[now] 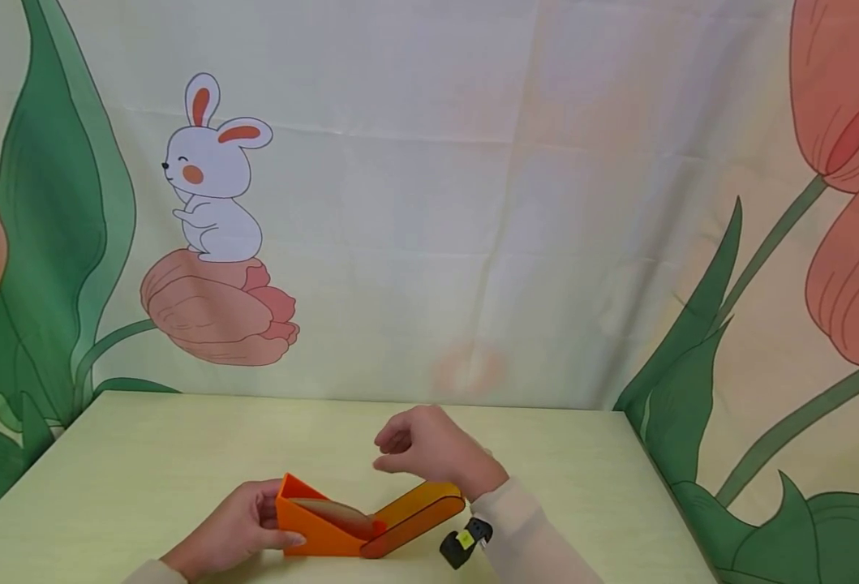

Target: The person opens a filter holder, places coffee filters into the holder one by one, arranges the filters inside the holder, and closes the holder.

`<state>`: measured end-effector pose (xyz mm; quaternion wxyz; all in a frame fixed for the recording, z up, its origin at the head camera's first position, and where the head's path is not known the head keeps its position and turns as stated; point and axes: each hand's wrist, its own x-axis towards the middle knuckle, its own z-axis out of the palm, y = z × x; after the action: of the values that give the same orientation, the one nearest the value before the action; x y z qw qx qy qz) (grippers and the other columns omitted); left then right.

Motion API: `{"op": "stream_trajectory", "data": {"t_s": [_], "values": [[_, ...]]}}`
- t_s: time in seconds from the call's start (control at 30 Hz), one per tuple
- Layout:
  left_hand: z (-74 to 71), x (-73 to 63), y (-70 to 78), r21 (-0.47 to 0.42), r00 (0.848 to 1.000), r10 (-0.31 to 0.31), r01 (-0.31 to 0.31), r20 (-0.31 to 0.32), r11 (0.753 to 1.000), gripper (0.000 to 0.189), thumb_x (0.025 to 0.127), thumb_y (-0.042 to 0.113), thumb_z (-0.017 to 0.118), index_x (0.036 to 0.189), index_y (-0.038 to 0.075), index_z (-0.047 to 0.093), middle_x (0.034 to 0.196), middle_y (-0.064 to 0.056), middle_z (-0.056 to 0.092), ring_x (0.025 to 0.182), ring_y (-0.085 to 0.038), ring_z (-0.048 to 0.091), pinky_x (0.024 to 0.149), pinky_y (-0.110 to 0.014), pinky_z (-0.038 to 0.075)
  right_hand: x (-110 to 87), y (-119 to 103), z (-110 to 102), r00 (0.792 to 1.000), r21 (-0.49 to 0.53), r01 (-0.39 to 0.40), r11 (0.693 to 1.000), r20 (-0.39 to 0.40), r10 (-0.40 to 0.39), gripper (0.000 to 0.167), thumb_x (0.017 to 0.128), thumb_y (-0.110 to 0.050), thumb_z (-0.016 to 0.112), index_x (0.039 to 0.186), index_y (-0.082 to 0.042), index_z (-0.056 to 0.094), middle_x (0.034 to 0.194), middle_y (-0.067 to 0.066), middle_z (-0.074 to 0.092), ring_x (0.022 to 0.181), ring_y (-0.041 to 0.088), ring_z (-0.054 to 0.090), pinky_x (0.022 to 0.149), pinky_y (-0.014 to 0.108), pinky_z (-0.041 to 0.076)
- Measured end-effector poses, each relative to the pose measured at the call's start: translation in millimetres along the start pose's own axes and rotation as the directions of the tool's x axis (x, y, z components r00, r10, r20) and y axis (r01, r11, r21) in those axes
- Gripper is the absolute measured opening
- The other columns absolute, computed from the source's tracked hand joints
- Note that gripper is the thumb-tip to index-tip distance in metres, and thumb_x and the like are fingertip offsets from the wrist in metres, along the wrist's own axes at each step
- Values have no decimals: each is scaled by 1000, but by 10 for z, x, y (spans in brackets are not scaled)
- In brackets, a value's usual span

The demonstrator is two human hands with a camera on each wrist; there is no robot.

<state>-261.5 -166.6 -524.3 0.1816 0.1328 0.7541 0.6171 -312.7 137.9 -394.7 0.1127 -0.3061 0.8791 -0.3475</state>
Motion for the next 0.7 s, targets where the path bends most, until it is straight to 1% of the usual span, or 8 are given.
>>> {"op": "stream_trajectory", "data": {"t_s": [0.07, 0.17, 0.33, 0.47, 0.6, 0.7], "values": [[0, -4, 2, 0, 1000, 2, -2, 0, 1000, 56, 82, 24, 87, 131, 11, 65, 126, -7, 72, 107, -23, 71, 96, -34, 60, 4, 93, -113, 999, 1, -16, 1000, -43, 16, 21, 89, -25, 81, 108, -14, 78, 102, 2, 78, 89, 11, 72, 84, 29, 62], [1, -11, 7, 0, 1000, 3, -3, -1, 1000, 56, 82, 24, 87, 131, 11, 65, 126, -6, 72, 107, -23, 71, 96, -34, 60, 11, 254, -262, 990, -24, -76, 997, -117, 73, 23, 90, -25, 81, 109, -13, 77, 102, 1, 77, 90, 14, 70, 84, 33, 62], [12, -12, 25, 14, 1000, 3, -3, -5, 1000, 56, 82, 25, 87, 131, 10, 65, 126, -7, 73, 107, -23, 71, 96, -34, 60, 30, 531, -413, 957, -6, -196, 981, -217, 190, 20, 89, -22, 81, 107, -14, 78, 101, -1, 76, 90, 15, 68, 84, 35, 62], [15, -13, 31, 25, 1000, 1, -1, -11, 1000, 56, 81, 24, 87, 131, 10, 65, 126, -7, 72, 106, -22, 71, 95, -35, 60, 61, 750, -434, 930, 5, -258, 966, -269, 249, 18, 88, -20, 83, 103, -13, 78, 98, 0, 75, 88, 16, 67, 83, 34, 62], [19, -18, 29, 28, 1000, 1, -1, -12, 1000, 56, 81, 24, 87, 131, 10, 65, 126, -7, 72, 106, -22, 71, 95, -35, 61, 102, 960, -398, 908, 5, -308, 951, -297, 296, 20, 86, -19, 84, 102, -9, 77, 97, 3, 74, 87, 18, 66, 80, 34, 61], [25, -13, 30, 33, 1000, 5, -5, -11, 999, 56, 81, 25, 87, 131, 10, 66, 125, -7, 73, 105, -22, 71, 94, -35, 61, 131, 1117, -343, 882, 9, -373, 928, -307, 358, 26, 86, -19, 84, 106, -6, 76, 100, 4, 73, 89, 20, 64, 81, 35, 61]]}}
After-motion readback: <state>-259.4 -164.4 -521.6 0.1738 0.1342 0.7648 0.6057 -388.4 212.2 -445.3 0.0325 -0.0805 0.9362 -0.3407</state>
